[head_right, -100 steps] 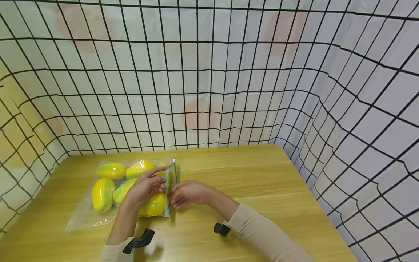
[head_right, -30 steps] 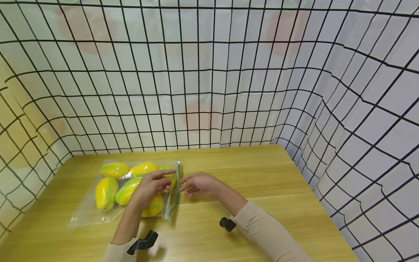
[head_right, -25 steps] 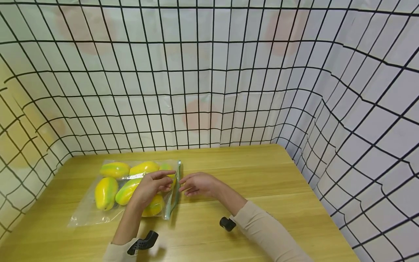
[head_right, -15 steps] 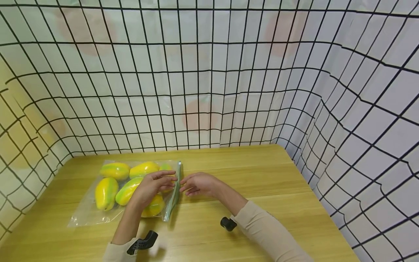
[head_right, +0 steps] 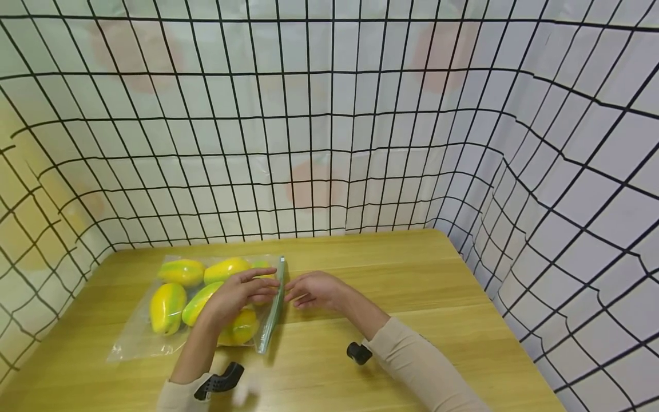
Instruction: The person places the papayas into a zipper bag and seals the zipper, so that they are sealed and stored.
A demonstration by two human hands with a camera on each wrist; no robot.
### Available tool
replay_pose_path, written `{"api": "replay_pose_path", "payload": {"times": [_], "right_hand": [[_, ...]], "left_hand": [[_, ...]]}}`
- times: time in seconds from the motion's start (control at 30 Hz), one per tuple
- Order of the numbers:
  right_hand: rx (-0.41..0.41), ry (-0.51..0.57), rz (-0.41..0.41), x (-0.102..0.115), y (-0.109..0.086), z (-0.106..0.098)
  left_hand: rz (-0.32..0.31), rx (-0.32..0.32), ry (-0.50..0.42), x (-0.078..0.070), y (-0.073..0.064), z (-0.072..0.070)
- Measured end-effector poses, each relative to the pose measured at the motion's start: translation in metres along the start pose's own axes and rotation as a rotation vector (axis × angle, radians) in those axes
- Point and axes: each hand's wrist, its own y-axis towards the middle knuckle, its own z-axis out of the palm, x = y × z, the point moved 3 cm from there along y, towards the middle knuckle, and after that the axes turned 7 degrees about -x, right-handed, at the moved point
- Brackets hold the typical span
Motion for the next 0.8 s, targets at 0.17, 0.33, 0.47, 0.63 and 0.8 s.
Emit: {"api": "replay_pose_path", "payload": {"times": [0.17, 0.33, 0.47, 0.63, 0.8], "right_hand": [[-0.052, 0.016, 0.017, -0.002, 0.002, -0.004], [-0.093, 0.041, 0.032, -0.005, 0.006, -0.006], [-0.117, 0.065, 0.019, -0.007, 0.01, -0.006], [-0.162, 0.081, -0.022, -0.007, 0.016, -0.002], [-0.234, 0.076, -0.069, -0.003, 0.023, 0.002]], "left_hand": [[0.017, -0.053, 0.07, -0.023, 0.01, -0.005], [0.03, -0.084, 0.166, -0.048, 0.03, -0.006], [0.065, -0.148, 0.277, -0.061, 0.048, -0.004], [0.089, -0.261, 0.401, -0.062, 0.071, -0.005], [0.071, -0.294, 0.488, -0.053, 0.088, -0.011]]}}
